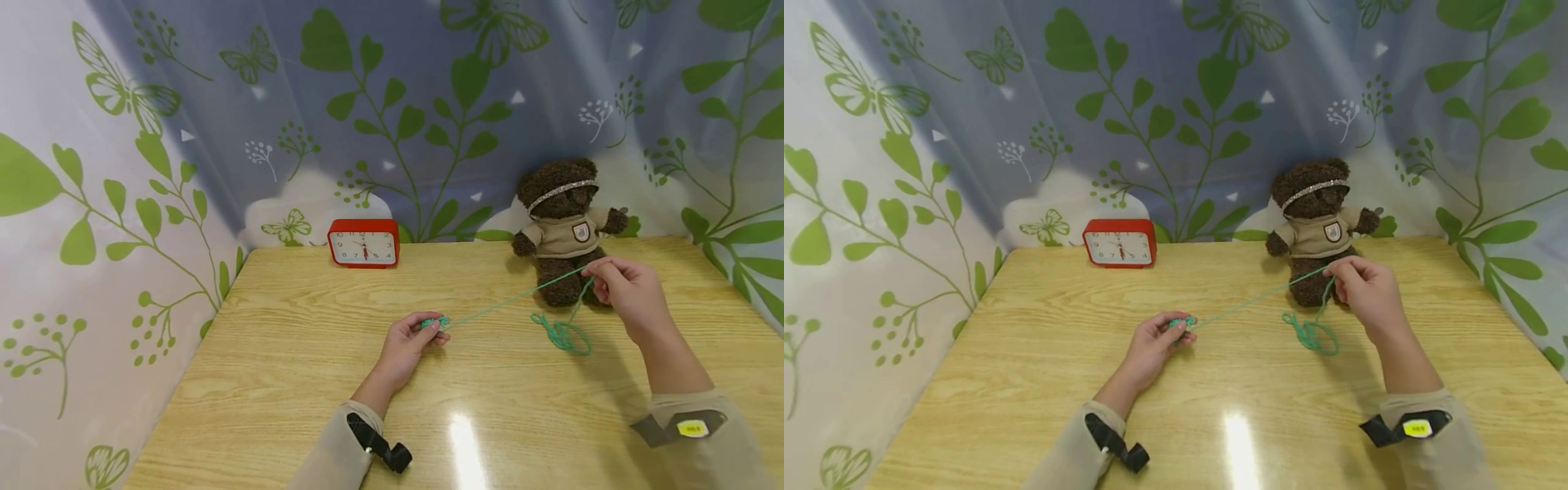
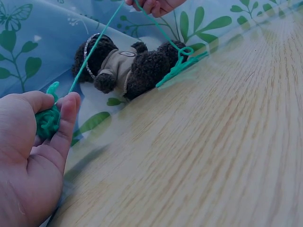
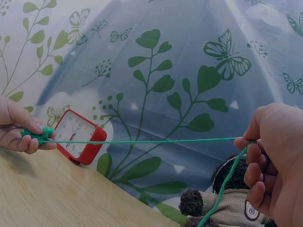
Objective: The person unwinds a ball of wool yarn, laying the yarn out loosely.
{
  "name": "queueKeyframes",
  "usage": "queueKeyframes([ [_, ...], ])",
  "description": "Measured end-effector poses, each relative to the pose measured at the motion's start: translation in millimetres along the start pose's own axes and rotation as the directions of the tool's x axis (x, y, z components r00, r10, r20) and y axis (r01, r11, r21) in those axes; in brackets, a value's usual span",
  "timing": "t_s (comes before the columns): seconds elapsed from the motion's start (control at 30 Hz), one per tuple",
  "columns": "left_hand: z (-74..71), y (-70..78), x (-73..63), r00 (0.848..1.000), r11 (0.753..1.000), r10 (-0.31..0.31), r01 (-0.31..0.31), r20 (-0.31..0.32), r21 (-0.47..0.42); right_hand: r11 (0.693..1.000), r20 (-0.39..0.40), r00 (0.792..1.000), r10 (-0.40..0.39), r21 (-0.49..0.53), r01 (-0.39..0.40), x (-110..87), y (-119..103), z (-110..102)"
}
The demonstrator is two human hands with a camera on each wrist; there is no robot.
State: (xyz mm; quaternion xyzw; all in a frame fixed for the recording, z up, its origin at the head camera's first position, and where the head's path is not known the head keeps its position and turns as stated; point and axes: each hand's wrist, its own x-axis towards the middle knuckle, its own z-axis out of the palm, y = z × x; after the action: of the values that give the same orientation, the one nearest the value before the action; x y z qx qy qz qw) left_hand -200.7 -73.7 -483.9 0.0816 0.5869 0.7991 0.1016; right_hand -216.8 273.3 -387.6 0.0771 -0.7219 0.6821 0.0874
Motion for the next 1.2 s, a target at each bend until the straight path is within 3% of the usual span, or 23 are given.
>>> queueKeyframes([
  [0.1,-0.5,-0.2,0.1,1.0,1.0,0.007,-0.007,0.005,0.002,0.999,-0.025,1.0,0.005,-0.036,-0.006,0.4,-0.6,-2.3],
  [0.3,-2.8,-1.2,0.2,1.0,1.0,0.006,-0.006,0.006,0.013,0.964,-0.075,0.997,0.013,-0.265,-0.033,1.4,-2.0,-7.5],
  [0.4,-3.6,-1.8,0.4,1.0,1.0,0.005,-0.005,0.004,0.02,0.939,-0.024,0.998,0.052,-0.338,-0.057,1.3,-1.5,-10.3],
  [0.47,-3.6,-1.9,0.5,1.0,1.0,0.005,-0.005,0.003,0.024,0.905,0.057,0.992,0.113,-0.417,-0.079,1.0,-0.9,-11.9],
  [0.53,-3.2,-1.7,0.3,1.0,1.0,0.003,-0.003,0.001,0.028,0.852,0.17,0.969,0.176,-0.52,-0.064,0.6,1.2,-12.8],
  [0.63,-1.9,-1.3,0.4,1.0,1.0,-0.002,0.002,-0.001,0.028,0.782,0.322,0.907,0.269,-0.623,-0.011,0.4,7.0,-11.9],
  [0.73,-1.2,-1.6,1.1,1.0,1.0,-0.004,0.004,0.002,0.025,0.752,0.398,0.856,0.33,-0.659,0.016,0.8,16.4,-9.6],
  [0.83,-1.3,-2.3,1.1,1.0,1.0,-0.003,0.003,0.002,0.02,0.73,0.41,0.834,0.368,-0.684,0.014,1.2,24.7,-7.0],
  [0.97,-2.1,-2.4,0.6,1.0,1.0,0.0,0.0,0.004,0.018,0.723,0.404,0.836,0.371,-0.69,0.012,0.0,31.8,-2.6],
  [1.07,-2.5,-2.3,0.6,1.0,1.0,0.001,-0.001,0.007,0.02,0.753,0.412,0.846,0.338,-0.657,0.019,-0.2,33.1,2.6],
  [1.2,-1.6,-1.6,0.8,1.0,1.0,-0.002,0.002,0.005,0.023,0.795,0.407,0.877,0.254,-0.605,0.05,-1.1,31.1,13.8],
])
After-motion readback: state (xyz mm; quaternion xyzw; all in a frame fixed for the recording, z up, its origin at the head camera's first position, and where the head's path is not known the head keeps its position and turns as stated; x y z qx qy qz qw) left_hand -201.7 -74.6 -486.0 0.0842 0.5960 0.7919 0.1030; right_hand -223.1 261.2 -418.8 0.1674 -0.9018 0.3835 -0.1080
